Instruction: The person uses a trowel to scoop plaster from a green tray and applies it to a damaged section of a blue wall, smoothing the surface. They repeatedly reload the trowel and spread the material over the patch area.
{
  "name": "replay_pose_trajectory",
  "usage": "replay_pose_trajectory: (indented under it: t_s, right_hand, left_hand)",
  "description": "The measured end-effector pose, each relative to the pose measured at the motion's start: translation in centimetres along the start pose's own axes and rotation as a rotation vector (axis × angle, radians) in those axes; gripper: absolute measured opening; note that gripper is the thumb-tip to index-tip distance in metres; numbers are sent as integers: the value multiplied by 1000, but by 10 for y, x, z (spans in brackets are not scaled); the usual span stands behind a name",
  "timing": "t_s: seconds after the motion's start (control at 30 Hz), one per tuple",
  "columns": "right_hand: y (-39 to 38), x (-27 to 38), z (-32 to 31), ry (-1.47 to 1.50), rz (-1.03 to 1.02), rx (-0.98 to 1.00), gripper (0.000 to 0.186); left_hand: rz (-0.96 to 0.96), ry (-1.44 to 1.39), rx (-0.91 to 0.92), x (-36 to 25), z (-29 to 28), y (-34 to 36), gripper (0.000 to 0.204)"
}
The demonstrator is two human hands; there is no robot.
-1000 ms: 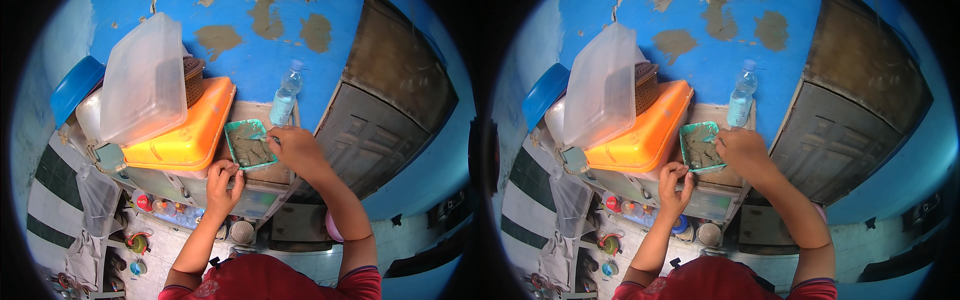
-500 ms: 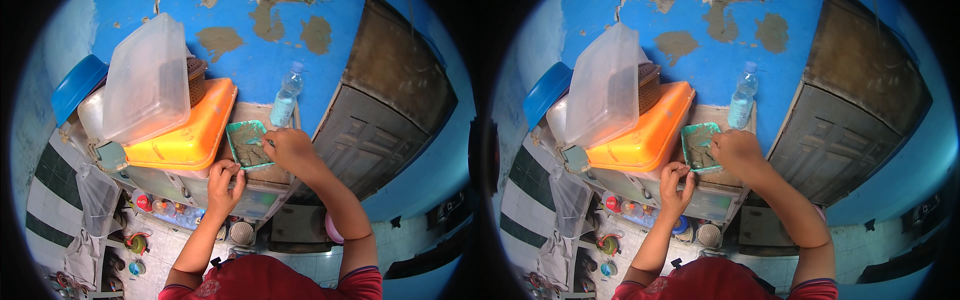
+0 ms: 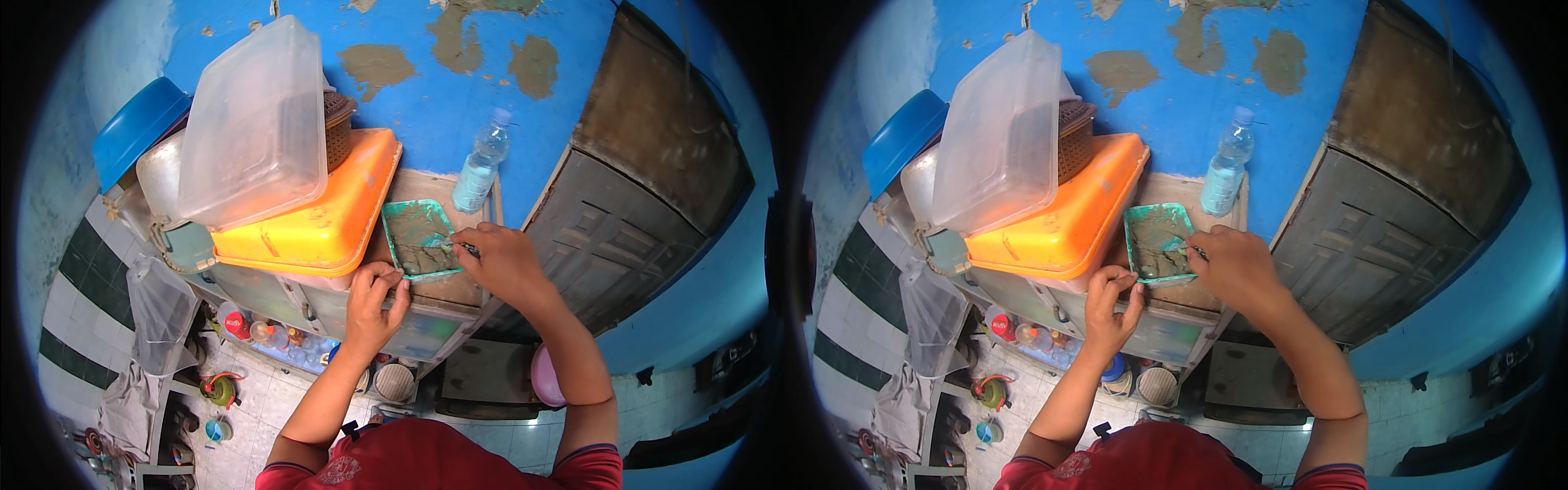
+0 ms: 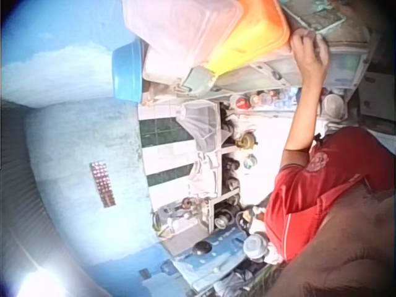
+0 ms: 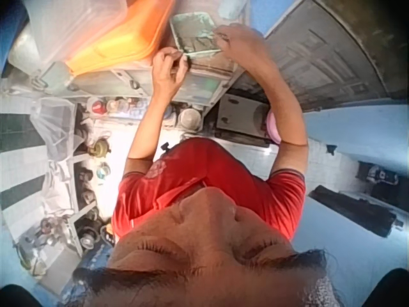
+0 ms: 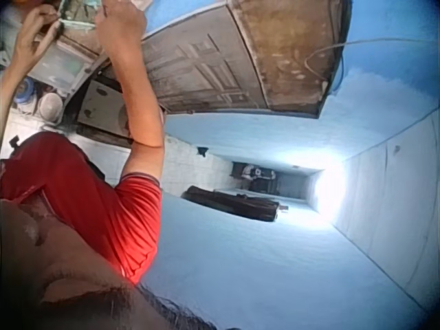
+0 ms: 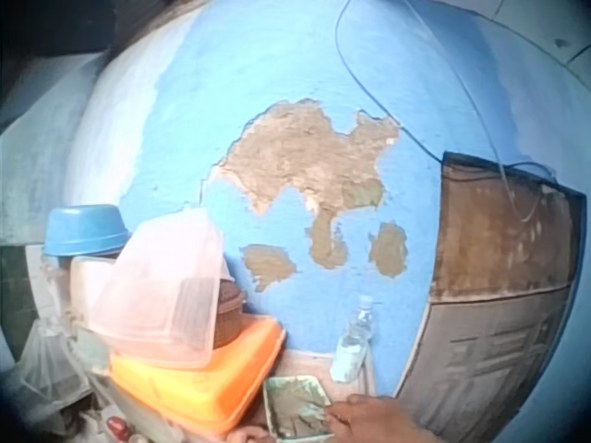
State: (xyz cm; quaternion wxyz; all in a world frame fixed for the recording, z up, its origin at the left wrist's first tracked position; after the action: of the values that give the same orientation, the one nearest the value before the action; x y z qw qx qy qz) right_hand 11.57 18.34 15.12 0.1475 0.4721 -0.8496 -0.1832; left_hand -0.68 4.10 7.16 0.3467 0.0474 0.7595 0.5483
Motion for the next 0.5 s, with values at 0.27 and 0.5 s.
replay_pose_trajectory:
  t_s: [0.27, 0.5]
  right_hand:
    - [6, -18, -19, -27, 3, 29, 19]
    - [-3, -18, 12, 29, 66, 15, 22]
  left_hand:
    - [-1, -9, -34, -1, -3, 1, 21]
    - [-1, -17, -14, 0, -1, 0, 21]
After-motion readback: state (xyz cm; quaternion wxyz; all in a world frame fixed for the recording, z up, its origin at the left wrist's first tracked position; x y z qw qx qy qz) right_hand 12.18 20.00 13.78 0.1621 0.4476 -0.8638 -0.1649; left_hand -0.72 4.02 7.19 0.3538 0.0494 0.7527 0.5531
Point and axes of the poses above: each hand's wrist, its own y-axis towards the middle knuckle, its own z-axis out of the palm, x = y × z, the point moved 10 cm from there along y, towards the middle knuckle, and after that the axes turned 9 degrees about -y, right-handed, at the moved point
